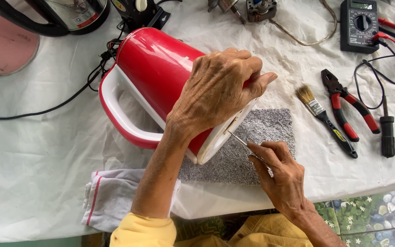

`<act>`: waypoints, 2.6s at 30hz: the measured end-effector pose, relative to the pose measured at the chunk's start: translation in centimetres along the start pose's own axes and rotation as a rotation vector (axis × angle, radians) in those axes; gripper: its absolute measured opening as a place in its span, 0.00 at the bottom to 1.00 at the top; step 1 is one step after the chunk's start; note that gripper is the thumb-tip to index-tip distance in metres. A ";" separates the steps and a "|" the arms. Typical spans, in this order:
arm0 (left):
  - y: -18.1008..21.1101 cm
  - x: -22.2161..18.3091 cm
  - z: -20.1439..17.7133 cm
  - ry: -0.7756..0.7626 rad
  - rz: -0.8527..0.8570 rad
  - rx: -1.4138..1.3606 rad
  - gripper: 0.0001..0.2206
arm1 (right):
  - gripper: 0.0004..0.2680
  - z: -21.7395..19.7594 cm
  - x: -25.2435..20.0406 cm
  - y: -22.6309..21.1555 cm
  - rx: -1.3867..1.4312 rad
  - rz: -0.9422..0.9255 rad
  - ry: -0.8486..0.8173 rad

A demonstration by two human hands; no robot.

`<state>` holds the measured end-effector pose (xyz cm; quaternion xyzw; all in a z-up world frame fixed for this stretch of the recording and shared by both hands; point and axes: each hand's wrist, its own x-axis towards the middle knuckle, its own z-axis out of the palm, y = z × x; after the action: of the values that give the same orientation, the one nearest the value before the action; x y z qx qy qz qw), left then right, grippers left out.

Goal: The person uses a screwdriver to unscrew a screw on the bottom of a red electric kettle. They then rotate the kettle to inspect the base and continue working on the screw with the tool.

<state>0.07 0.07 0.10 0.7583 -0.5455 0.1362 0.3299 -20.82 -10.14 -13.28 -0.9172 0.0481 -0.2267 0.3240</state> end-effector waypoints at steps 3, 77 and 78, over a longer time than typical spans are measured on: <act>0.1 0.0 0.1 -0.017 -0.009 0.001 0.17 | 0.12 0.2 -0.1 -0.1 0.002 0.042 0.066; -0.6 -0.1 0.1 -0.151 -0.108 -0.045 0.17 | 0.15 1.7 -1.9 2.0 -0.146 -0.081 0.113; -0.5 -0.1 0.0 -0.164 -0.120 -0.056 0.17 | 0.15 1.7 -1.7 1.7 -0.143 -0.066 0.099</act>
<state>0.51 0.22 -0.10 0.7887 -0.5279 0.0386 0.3127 -21.46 -10.12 -16.18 -0.9267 0.0499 -0.2785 0.2473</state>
